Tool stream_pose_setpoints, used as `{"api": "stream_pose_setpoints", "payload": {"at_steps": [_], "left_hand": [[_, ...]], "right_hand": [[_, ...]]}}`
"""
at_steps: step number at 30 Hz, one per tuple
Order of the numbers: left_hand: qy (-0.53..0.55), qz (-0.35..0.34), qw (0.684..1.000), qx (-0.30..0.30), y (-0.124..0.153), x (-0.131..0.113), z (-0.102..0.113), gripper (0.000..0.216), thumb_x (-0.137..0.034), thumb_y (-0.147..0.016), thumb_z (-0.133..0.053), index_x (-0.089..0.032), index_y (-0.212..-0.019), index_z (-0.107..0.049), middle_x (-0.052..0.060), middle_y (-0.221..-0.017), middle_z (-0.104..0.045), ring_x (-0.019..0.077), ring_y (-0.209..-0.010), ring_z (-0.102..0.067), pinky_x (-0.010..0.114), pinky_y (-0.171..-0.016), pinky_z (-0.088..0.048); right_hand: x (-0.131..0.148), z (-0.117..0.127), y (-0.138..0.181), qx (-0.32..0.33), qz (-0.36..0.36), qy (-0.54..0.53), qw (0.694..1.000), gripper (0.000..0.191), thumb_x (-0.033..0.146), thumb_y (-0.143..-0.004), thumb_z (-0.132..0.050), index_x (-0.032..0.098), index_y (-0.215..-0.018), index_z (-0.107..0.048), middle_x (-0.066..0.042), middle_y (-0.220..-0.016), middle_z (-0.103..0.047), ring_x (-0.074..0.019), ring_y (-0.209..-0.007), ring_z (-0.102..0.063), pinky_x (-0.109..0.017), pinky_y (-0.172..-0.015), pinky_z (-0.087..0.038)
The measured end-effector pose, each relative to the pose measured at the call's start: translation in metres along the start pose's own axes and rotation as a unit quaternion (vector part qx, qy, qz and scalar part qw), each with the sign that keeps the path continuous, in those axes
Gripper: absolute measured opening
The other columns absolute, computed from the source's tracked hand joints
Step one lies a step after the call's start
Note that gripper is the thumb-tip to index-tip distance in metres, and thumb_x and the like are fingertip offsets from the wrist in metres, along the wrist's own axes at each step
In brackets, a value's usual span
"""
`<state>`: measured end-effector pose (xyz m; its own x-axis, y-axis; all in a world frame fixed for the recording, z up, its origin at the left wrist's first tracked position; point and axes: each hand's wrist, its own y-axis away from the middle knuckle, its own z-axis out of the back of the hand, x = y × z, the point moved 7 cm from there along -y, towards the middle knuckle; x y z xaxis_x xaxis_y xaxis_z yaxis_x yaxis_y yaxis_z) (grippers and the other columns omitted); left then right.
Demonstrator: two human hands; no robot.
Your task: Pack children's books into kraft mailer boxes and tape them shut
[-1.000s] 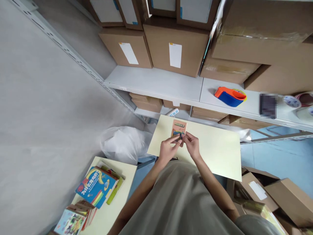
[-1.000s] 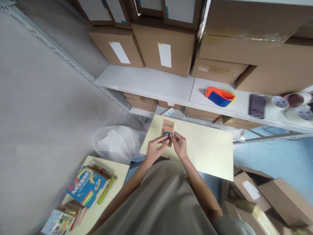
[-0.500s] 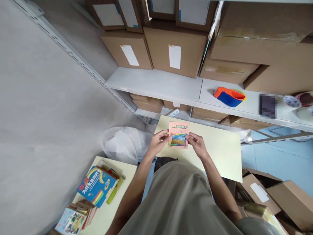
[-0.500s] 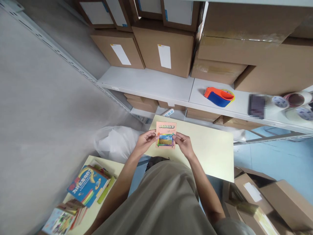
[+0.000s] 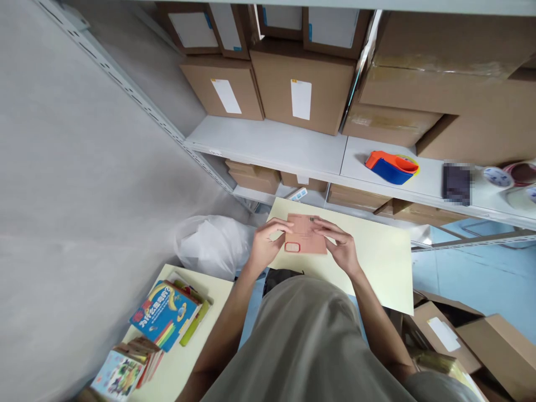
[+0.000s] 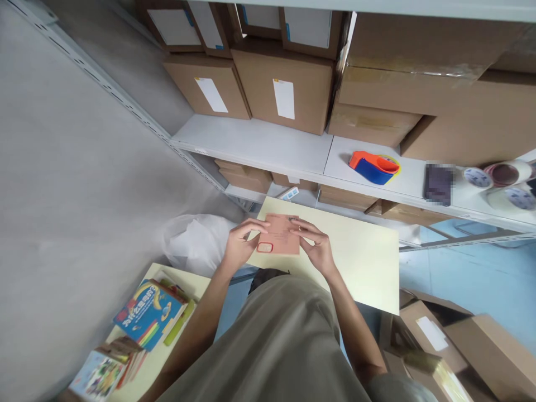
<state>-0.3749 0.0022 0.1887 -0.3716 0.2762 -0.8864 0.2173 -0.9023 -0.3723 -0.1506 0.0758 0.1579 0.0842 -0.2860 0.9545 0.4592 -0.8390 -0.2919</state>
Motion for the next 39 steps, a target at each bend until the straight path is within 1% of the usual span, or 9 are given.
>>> {"api": "stream_pose_setpoints", "payload": {"at_steps": [4,10,14,16,19,27,32,35,39], "left_hand": [[-0.03,-0.045,0.998,-0.012,-0.001,-0.014,0.002,0.021,-0.011,-0.097,-0.067,-0.024,-0.082,-0.074,0.005,-0.102,-0.083,0.0202,-0.098,-0.081,0.034,-0.089,-0.063],[0.014,0.053,0.998,-0.022,0.007,-0.004,0.001,0.019,-0.027,-0.095,-0.076,-0.025,-0.087,-0.059,0.007,-0.101,-0.084,0.0222,-0.099,-0.081,0.037,-0.093,-0.064],[0.036,0.12,0.992,-0.004,0.011,0.001,-0.001,0.038,-0.044,-0.094,-0.081,-0.025,-0.081,-0.051,0.007,-0.098,-0.082,0.021,-0.092,-0.079,0.035,-0.089,-0.062],[0.033,0.138,0.99,0.01,0.012,0.003,-0.001,0.039,-0.049,-0.095,-0.079,-0.024,-0.08,-0.054,0.004,-0.09,-0.079,0.0185,-0.083,-0.076,0.031,-0.082,-0.06],[0.008,0.139,0.99,0.023,0.014,0.004,0.0,0.031,-0.051,-0.098,-0.076,-0.022,-0.088,-0.068,0.001,-0.078,-0.073,0.0157,-0.072,-0.069,0.028,-0.073,-0.055],[0.003,0.145,0.989,0.019,0.018,0.007,0.013,0.042,-0.059,-0.102,-0.067,-0.023,-0.116,-0.084,0.009,-0.116,-0.084,0.0209,-0.092,-0.076,0.03,-0.081,-0.06],[0.008,0.146,0.989,0.009,0.016,0.0,0.011,0.039,-0.059,-0.094,-0.08,-0.021,-0.1,-0.084,0.007,-0.092,-0.082,0.0201,-0.083,-0.074,0.029,-0.077,-0.058],[-0.001,0.166,0.986,0.003,0.016,-0.004,0.008,0.044,-0.063,-0.094,-0.078,-0.02,-0.084,-0.078,0.0,-0.066,-0.069,0.0157,-0.063,-0.062,0.026,-0.063,-0.049],[0.003,0.187,0.982,0.015,0.017,-0.008,0.005,0.057,-0.067,-0.098,-0.071,-0.02,-0.066,-0.064,-0.004,-0.055,-0.05,0.0118,-0.054,-0.046,0.025,-0.055,-0.039]], "right_hand": [[0.004,-0.001,0.002,-0.01,0.029,-0.017,0.999,0.014,0.042,-0.105,-0.077,0.04,-0.11,-0.09,-0.003,-0.141,-0.079,-0.0294,-0.147,-0.066,-0.054,-0.127,-0.052],[0.004,0.002,0.007,-0.004,0.015,-0.015,1.0,0.021,0.048,-0.107,-0.072,0.036,-0.114,-0.088,-0.005,-0.138,-0.081,-0.0288,-0.144,-0.068,-0.052,-0.126,-0.053],[-0.007,0.006,0.011,-0.035,-0.065,0.001,0.997,0.036,0.056,-0.101,-0.078,0.029,-0.126,-0.079,-0.007,-0.114,-0.086,-0.0278,-0.108,-0.081,-0.045,-0.104,-0.064],[-0.013,0.006,0.013,-0.058,-0.101,-0.016,0.993,0.04,0.057,-0.099,-0.08,0.028,-0.126,-0.073,-0.004,-0.096,-0.085,-0.0239,-0.088,-0.079,-0.04,-0.09,-0.065],[-0.014,0.004,0.013,-0.064,-0.105,-0.023,0.992,0.036,0.06,-0.098,-0.08,0.027,-0.11,-0.072,-0.004,-0.092,-0.082,-0.0229,-0.086,-0.077,-0.037,-0.085,-0.064],[-0.004,0.001,0.009,-0.015,-0.092,-0.021,0.995,0.033,0.056,-0.099,-0.077,0.028,-0.116,-0.08,-0.006,-0.11,-0.086,-0.0244,-0.096,-0.08,-0.039,-0.091,-0.064],[-0.002,0.0,0.009,-0.036,-0.114,-0.018,0.993,0.036,0.058,-0.091,-0.087,0.025,-0.102,-0.079,-0.006,-0.088,-0.086,-0.0238,-0.079,-0.08,-0.036,-0.076,-0.064],[-0.002,-0.006,0.007,-0.028,-0.154,-0.035,0.987,0.042,0.064,-0.094,-0.082,0.024,-0.089,-0.073,-0.006,-0.072,-0.082,-0.0223,-0.063,-0.077,-0.031,-0.058,-0.057],[0.0,-0.019,0.004,0.022,-0.201,-0.087,0.975,0.053,0.072,-0.094,-0.078,0.023,-0.08,-0.066,-0.007,-0.064,-0.079,-0.0199,-0.053,-0.072,-0.027,-0.045,-0.048]]}}
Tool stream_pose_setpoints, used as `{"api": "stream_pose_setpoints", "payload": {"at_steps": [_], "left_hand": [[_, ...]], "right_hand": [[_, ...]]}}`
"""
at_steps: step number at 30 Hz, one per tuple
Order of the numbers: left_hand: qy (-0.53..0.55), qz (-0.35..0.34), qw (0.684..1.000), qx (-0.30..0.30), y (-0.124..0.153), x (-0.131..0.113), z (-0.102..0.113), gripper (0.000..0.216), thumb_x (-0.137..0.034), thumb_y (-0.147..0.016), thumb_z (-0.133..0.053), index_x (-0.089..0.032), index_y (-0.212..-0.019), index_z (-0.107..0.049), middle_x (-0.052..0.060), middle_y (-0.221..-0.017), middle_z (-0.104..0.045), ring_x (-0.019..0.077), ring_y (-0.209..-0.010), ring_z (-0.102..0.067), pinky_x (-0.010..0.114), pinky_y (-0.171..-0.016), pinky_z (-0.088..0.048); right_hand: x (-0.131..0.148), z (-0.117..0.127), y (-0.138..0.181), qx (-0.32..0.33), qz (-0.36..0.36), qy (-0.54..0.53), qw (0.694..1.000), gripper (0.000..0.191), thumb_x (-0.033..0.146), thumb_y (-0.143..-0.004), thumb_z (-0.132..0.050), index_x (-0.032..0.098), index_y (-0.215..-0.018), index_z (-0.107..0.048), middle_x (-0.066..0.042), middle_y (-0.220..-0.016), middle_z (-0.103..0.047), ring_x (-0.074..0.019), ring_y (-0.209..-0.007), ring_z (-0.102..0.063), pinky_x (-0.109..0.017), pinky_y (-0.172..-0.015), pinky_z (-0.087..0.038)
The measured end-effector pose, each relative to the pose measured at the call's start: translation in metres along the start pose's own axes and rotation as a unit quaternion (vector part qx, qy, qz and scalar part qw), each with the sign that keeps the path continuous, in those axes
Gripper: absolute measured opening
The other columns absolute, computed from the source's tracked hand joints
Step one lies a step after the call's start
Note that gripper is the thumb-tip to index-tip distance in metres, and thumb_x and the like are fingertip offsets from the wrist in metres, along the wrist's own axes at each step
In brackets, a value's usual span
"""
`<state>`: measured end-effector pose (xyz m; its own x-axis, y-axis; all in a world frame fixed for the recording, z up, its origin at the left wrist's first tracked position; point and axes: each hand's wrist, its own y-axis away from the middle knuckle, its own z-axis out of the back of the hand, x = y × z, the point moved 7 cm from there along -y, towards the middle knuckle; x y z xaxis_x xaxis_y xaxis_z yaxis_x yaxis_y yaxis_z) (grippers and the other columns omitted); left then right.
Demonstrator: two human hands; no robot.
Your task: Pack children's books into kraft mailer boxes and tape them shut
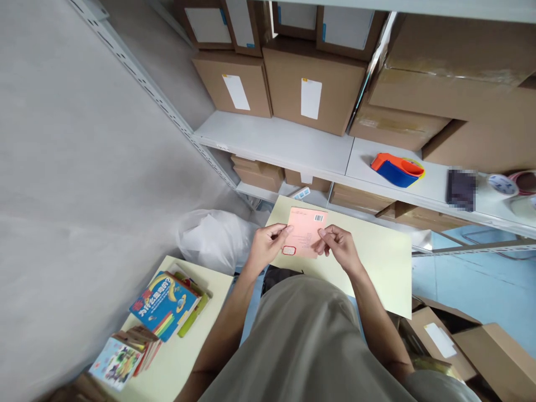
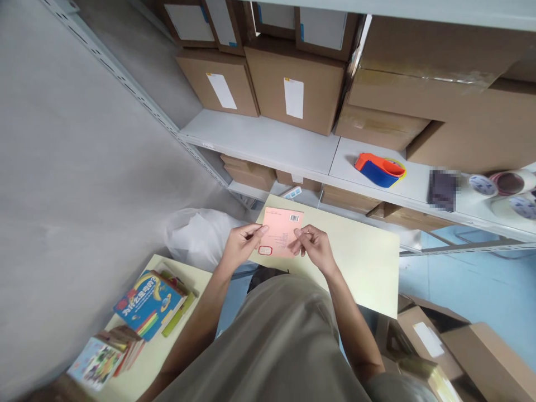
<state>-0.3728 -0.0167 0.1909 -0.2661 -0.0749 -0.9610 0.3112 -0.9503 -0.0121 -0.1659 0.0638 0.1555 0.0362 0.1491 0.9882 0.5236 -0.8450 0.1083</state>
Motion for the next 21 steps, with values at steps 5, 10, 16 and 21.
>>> {"api": "stream_pose_setpoints", "payload": {"at_steps": [5,10,16,21], "left_hand": [[-0.01,0.007,1.0,0.008,-0.003,0.007,0.0,0.061,-0.069,-0.1,-0.066,-0.021,-0.063,-0.06,-0.004,-0.054,-0.05,0.0118,-0.052,-0.045,0.025,-0.053,-0.037],[-0.006,-0.003,1.0,-0.014,-0.008,0.019,0.008,0.058,-0.074,-0.098,-0.067,-0.021,-0.073,-0.074,-0.001,-0.062,-0.06,0.017,-0.061,-0.063,0.027,-0.06,-0.046],[-0.004,-0.046,0.999,-0.027,-0.011,0.011,0.012,0.063,-0.074,-0.106,-0.053,-0.023,-0.1,-0.09,0.009,-0.098,-0.081,0.0236,-0.089,-0.073,0.035,-0.083,-0.057],[-0.047,-0.104,0.993,-0.033,-0.008,-0.006,-0.009,0.024,-0.049,-0.1,-0.076,-0.029,-0.097,-0.088,0.006,-0.098,-0.079,0.0205,-0.085,-0.071,0.032,-0.074,-0.054]], "right_hand": [[-0.003,-0.006,-0.001,0.017,-0.014,-0.012,1.0,0.054,0.075,-0.092,-0.079,0.025,-0.079,-0.063,-0.006,-0.064,-0.079,-0.0195,-0.054,-0.072,-0.028,-0.048,-0.052],[-0.011,-0.005,0.0,0.039,-0.026,-0.033,0.998,0.055,0.078,-0.093,-0.076,0.024,-0.089,-0.068,-0.009,-0.085,-0.085,-0.0215,-0.07,-0.079,-0.035,-0.068,-0.066],[-0.027,-0.001,-0.008,0.023,-0.02,-0.036,0.999,0.059,0.082,-0.093,-0.072,0.024,-0.096,-0.076,-0.006,-0.091,-0.083,-0.0225,-0.085,-0.078,-0.04,-0.088,-0.067],[-0.046,-0.016,-0.031,0.024,0.007,-0.045,0.999,0.053,0.074,-0.08,-0.09,0.026,-0.085,-0.067,-0.001,-0.081,-0.077,-0.0209,-0.078,-0.073,-0.037,-0.083,-0.063]]}}
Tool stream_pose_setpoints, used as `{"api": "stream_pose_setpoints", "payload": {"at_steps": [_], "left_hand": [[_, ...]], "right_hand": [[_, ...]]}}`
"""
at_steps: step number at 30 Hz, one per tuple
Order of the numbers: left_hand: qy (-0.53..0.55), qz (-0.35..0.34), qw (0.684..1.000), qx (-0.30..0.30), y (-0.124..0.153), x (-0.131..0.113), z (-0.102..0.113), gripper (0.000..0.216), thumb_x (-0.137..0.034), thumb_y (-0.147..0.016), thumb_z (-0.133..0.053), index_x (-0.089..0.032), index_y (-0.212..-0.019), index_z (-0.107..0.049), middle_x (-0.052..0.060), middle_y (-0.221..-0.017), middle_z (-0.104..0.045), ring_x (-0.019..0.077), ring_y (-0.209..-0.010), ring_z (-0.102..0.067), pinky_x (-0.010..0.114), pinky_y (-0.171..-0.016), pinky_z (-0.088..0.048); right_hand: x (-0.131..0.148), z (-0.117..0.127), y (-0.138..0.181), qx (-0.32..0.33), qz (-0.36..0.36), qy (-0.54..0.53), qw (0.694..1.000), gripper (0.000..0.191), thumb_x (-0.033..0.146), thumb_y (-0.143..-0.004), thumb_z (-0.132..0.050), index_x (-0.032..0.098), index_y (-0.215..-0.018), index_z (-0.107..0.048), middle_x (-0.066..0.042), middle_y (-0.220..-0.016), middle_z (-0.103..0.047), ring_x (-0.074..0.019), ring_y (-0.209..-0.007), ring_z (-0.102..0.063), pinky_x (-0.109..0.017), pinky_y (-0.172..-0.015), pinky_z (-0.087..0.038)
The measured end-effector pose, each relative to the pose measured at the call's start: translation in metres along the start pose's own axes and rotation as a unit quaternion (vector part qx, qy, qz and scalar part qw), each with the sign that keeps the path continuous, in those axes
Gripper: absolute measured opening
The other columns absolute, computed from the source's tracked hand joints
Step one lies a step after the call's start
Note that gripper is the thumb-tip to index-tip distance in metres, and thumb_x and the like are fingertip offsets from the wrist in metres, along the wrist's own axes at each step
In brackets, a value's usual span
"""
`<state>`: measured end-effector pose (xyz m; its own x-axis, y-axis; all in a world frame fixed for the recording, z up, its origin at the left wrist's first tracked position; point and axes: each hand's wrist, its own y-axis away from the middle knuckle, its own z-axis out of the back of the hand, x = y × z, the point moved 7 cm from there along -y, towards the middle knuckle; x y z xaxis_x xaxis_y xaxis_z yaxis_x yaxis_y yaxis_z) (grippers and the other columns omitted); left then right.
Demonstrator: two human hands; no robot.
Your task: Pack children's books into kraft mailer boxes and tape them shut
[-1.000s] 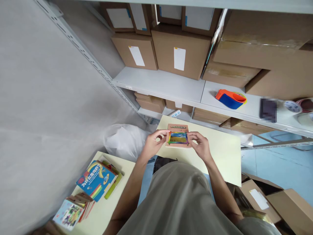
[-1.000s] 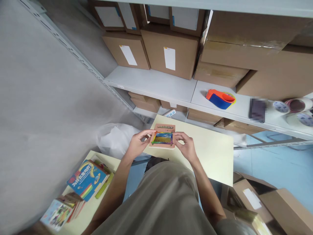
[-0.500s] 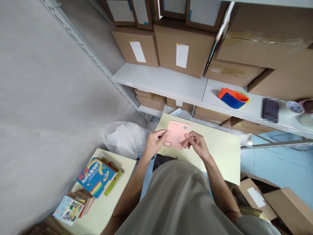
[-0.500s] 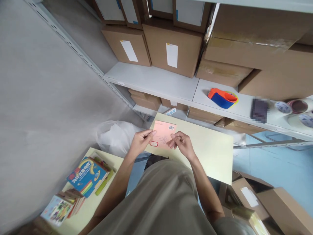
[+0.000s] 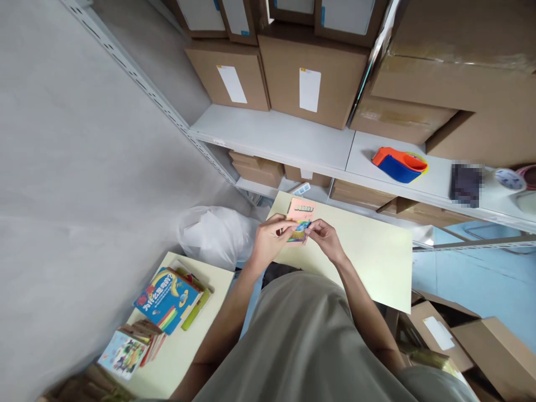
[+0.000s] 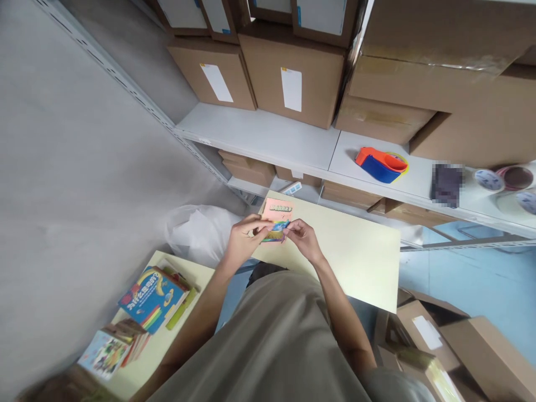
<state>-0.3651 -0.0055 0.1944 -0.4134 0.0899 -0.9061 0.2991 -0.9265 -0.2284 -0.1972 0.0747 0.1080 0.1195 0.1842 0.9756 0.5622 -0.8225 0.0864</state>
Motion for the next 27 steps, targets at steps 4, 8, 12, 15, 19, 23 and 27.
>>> {"api": "stream_pose_setpoints", "payload": {"at_steps": [4,8,12,15,19,23,27], "left_hand": [[-0.057,-0.051,0.997,0.014,0.007,-0.018,-0.02,0.033,-0.038,-0.104,-0.072,-0.027,-0.073,-0.075,0.005,-0.094,-0.077,0.0214,-0.089,-0.07,0.034,-0.082,-0.053],[-0.145,-0.073,0.985,0.062,0.012,-0.028,-0.04,0.035,-0.028,-0.108,-0.063,-0.027,-0.073,-0.066,0.006,-0.101,-0.081,0.0238,-0.097,-0.071,0.037,-0.089,-0.052],[-0.199,-0.056,0.976,0.068,0.011,-0.023,-0.048,0.026,-0.024,-0.107,-0.062,-0.027,-0.082,-0.068,0.005,-0.1,-0.082,0.0236,-0.096,-0.071,0.035,-0.087,-0.053],[-0.189,-0.006,0.98,0.054,0.01,-0.009,-0.046,0.007,-0.031,-0.104,-0.071,-0.028,-0.099,-0.075,0.005,-0.099,-0.082,0.0233,-0.093,-0.073,0.033,-0.084,-0.055],[-0.126,0.059,0.99,0.039,0.006,0.016,-0.041,0.015,-0.039,-0.101,-0.075,-0.027,-0.109,-0.08,0.006,-0.1,-0.082,0.0211,-0.087,-0.074,0.031,-0.083,-0.058],[0.015,0.15,0.988,-0.017,0.0,0.062,-0.025,0.033,-0.055,-0.099,-0.075,-0.023,-0.108,-0.08,0.007,-0.102,-0.083,0.0214,-0.089,-0.076,0.031,-0.081,-0.06],[0.168,0.253,0.949,-0.08,-0.004,0.127,-0.009,0.056,-0.066,-0.083,-0.088,-0.019,-0.112,-0.081,0.007,-0.104,-0.084,0.0246,-0.091,-0.079,0.035,-0.085,-0.065]], "right_hand": [[-0.013,-0.003,-0.014,-0.027,-0.003,-0.036,0.999,0.056,0.073,-0.071,-0.094,0.027,-0.085,-0.066,-0.002,-0.087,-0.081,-0.0228,-0.083,-0.075,-0.039,-0.085,-0.064],[-0.02,-0.002,-0.017,-0.03,-0.006,-0.038,0.999,0.043,0.064,-0.076,-0.091,0.024,-0.087,-0.077,-0.006,-0.096,-0.085,-0.0296,-0.095,-0.08,-0.043,-0.091,-0.065],[-0.036,0.003,-0.017,-0.053,-0.022,-0.028,0.998,0.038,0.058,-0.077,-0.088,0.024,-0.09,-0.078,-0.006,-0.097,-0.085,-0.0309,-0.098,-0.08,-0.043,-0.089,-0.065],[-0.052,0.007,-0.018,-0.062,-0.039,-0.022,0.997,0.041,0.06,-0.077,-0.088,0.024,-0.093,-0.075,-0.006,-0.096,-0.084,-0.0296,-0.095,-0.079,-0.042,-0.087,-0.064],[-0.067,0.014,-0.024,-0.065,-0.057,-0.037,0.996,0.044,0.062,-0.08,-0.086,0.026,-0.097,-0.068,-0.006,-0.091,-0.083,-0.0277,-0.089,-0.079,-0.043,-0.09,-0.064],[-0.066,0.023,-0.034,-0.095,-0.055,-0.007,0.994,0.047,0.065,-0.083,-0.085,0.025,-0.101,-0.065,-0.003,-0.084,-0.08,-0.0235,-0.079,-0.076,-0.041,-0.085,-0.064],[-0.042,0.018,-0.045,-0.12,-0.001,0.066,0.991,0.035,0.057,-0.094,-0.079,0.024,-0.102,-0.07,-0.001,-0.082,-0.075,-0.0199,-0.072,-0.072,-0.037,-0.073,-0.062]]}}
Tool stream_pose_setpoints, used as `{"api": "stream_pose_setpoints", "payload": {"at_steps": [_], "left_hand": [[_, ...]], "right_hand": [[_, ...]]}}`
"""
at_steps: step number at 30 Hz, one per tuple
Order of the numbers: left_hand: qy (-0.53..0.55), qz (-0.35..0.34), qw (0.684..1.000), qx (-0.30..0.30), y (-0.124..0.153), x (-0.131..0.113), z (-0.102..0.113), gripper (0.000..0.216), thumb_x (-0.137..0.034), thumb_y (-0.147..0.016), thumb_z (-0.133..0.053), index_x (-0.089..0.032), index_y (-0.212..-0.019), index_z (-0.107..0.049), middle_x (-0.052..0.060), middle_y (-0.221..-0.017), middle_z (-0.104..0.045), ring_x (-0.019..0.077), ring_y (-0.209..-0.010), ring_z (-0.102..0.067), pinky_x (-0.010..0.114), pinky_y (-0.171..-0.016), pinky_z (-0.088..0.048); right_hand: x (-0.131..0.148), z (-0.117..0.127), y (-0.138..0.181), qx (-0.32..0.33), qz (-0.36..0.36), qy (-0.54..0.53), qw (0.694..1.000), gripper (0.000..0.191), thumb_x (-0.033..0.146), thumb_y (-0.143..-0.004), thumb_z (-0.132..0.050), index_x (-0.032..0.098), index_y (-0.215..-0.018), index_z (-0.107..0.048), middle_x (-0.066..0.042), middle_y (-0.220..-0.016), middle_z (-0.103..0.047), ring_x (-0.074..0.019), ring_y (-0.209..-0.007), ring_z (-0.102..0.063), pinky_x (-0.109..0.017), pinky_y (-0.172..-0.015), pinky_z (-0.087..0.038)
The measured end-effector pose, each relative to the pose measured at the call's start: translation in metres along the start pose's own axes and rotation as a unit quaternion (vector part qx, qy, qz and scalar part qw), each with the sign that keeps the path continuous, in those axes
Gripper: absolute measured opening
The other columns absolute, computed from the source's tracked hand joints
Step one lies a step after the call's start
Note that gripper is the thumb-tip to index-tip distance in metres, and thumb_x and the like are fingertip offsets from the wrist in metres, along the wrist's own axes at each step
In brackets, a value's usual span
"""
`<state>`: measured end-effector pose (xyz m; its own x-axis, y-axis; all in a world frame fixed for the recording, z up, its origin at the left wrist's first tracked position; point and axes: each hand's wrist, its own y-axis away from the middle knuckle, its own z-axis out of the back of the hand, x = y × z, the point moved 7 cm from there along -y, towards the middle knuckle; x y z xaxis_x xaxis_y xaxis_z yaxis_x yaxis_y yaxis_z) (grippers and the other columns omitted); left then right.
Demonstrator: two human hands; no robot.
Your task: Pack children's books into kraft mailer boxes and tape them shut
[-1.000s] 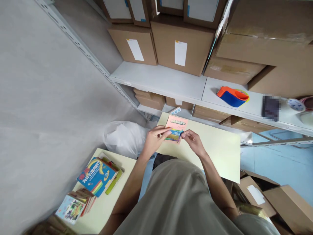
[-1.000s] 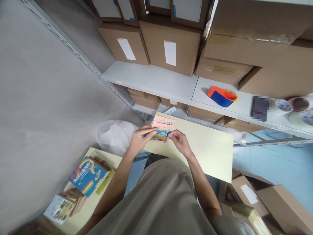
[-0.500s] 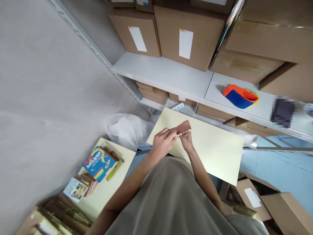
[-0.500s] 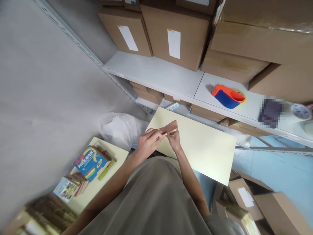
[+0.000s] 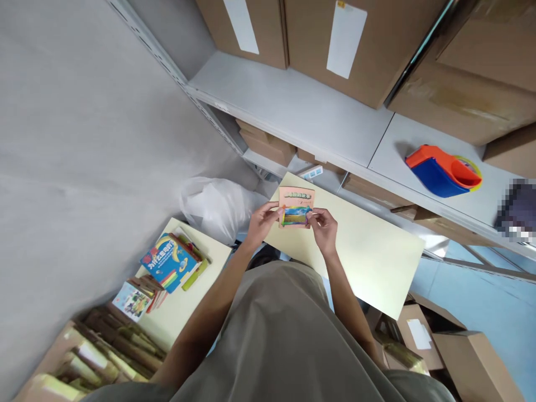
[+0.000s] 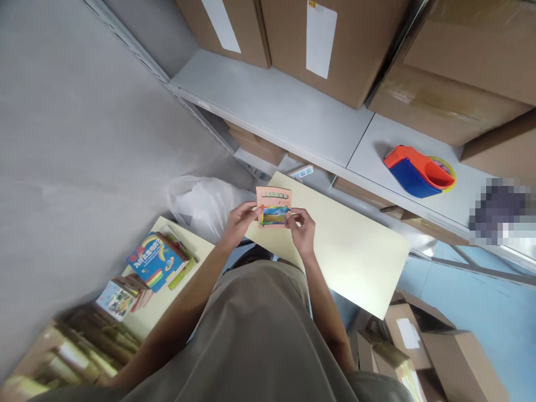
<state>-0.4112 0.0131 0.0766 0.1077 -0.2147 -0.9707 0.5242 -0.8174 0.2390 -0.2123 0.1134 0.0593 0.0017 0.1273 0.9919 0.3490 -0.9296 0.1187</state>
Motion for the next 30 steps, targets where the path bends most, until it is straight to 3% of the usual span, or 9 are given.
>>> {"api": "stream_pose_setpoints", "payload": {"at_steps": [3,6,10,13,16,20,24,27,30], "left_hand": [[0.096,0.054,0.994,0.002,-0.022,0.033,0.013,0.059,-0.064,-0.077,-0.094,-0.019,-0.114,-0.082,0.007,-0.109,-0.084,0.0269,-0.1,-0.08,0.044,-0.099,-0.065],[0.16,0.076,0.984,0.006,-0.036,0.057,0.02,0.054,-0.058,-0.075,-0.097,-0.02,-0.11,-0.083,0.008,-0.113,-0.083,0.0293,-0.108,-0.08,0.048,-0.107,-0.062],[0.203,0.103,0.974,-0.002,-0.047,0.084,0.035,0.057,-0.052,-0.071,-0.099,-0.021,-0.115,-0.082,0.01,-0.118,-0.082,0.0318,-0.111,-0.079,0.047,-0.103,-0.061],[0.181,0.125,0.975,-0.022,-0.055,0.1,0.054,0.057,-0.057,-0.071,-0.098,-0.021,-0.114,-0.084,0.009,-0.11,-0.083,0.0272,-0.104,-0.078,0.039,-0.094,-0.061],[0.122,0.154,0.98,-0.029,-0.07,0.113,0.069,0.055,-0.061,-0.073,-0.095,-0.022,-0.11,-0.085,0.008,-0.106,-0.084,0.024,-0.096,-0.075,0.034,-0.084,-0.059],[0.002,0.164,0.986,-0.005,-0.098,0.118,0.073,0.042,-0.053,-0.076,-0.09,-0.018,-0.1,-0.086,0.009,-0.099,-0.085,0.0257,-0.091,-0.076,0.036,-0.082,-0.059],[-0.109,0.106,0.988,0.036,-0.126,0.105,0.065,0.024,-0.04,-0.085,-0.078,-0.021,-0.097,-0.087,0.007,-0.099,-0.086,0.0264,-0.092,-0.079,0.036,-0.087,-0.061],[-0.122,0.091,0.986,0.061,-0.138,0.099,0.062,0.021,-0.035,-0.087,-0.077,-0.021,-0.101,-0.086,0.008,-0.106,-0.086,0.0277,-0.099,-0.081,0.035,-0.09,-0.062],[-0.125,0.103,0.985,0.051,-0.144,0.102,0.075,0.021,-0.03,-0.087,-0.079,-0.02,-0.105,-0.084,0.009,-0.113,-0.085,0.029,-0.109,-0.08,0.035,-0.094,-0.062]], "right_hand": [[0.031,-0.021,0.003,-0.003,0.098,0.086,0.991,0.022,0.046,-0.102,-0.073,0.025,-0.103,-0.076,-0.004,-0.095,-0.076,-0.0205,-0.083,-0.073,-0.036,-0.077,-0.063],[0.053,-0.06,0.015,0.037,0.186,0.173,0.967,0.016,0.036,-0.109,-0.066,0.027,-0.107,-0.078,-0.006,-0.1,-0.075,-0.0219,-0.092,-0.073,-0.037,-0.084,-0.064],[0.049,-0.105,0.025,0.093,0.222,0.258,0.936,0.02,0.03,-0.113,-0.06,0.026,-0.106,-0.078,-0.009,-0.1,-0.076,-0.0238,-0.097,-0.075,-0.039,-0.093,-0.064],[0.018,-0.112,0.009,0.082,0.157,0.243,0.954,0.019,0.036,-0.11,-0.063,0.025,-0.104,-0.078,-0.008,-0.101,-0.078,-0.0221,-0.092,-0.075,-0.037,-0.089,-0.064],[-0.036,-0.097,-0.018,0.012,0.013,0.152,0.988,0.025,0.048,-0.101,-0.071,0.024,-0.099,-0.076,-0.007,-0.096,-0.079,-0.0219,-0.084,-0.075,-0.037,-0.082,-0.064],[-0.103,-0.079,-0.038,-0.095,-0.139,0.08,0.982,0.039,0.061,-0.082,-0.076,0.023,-0.089,-0.071,-0.007,-0.085,-0.079,-0.0248,-0.081,-0.074,-0.04,-0.079,-0.063],[-0.126,-0.076,-0.045,-0.148,-0.157,0.07,0.974,0.046,0.063,-0.073,-0.077,0.021,-0.093,-0.072,-0.009,-0.09,-0.08,-0.026,-0.087,-0.074,-0.043,-0.086,-0.062],[-0.127,-0.069,-0.05,-0.195,-0.152,0.086,0.965,0.054,0.064,-0.073,-0.077,0.019,-0.103,-0.072,-0.013,-0.108,-0.08,-0.0268,-0.098,-0.074,-0.043,-0.09,-0.062],[-0.129,-0.063,-0.051,-0.249,-0.167,0.112,0.947,0.062,0.065,-0.072,-0.079,0.019,-0.112,-0.071,-0.018,-0.128,-0.075,-0.0284,-0.109,-0.072,-0.043,-0.089,-0.063]]}}
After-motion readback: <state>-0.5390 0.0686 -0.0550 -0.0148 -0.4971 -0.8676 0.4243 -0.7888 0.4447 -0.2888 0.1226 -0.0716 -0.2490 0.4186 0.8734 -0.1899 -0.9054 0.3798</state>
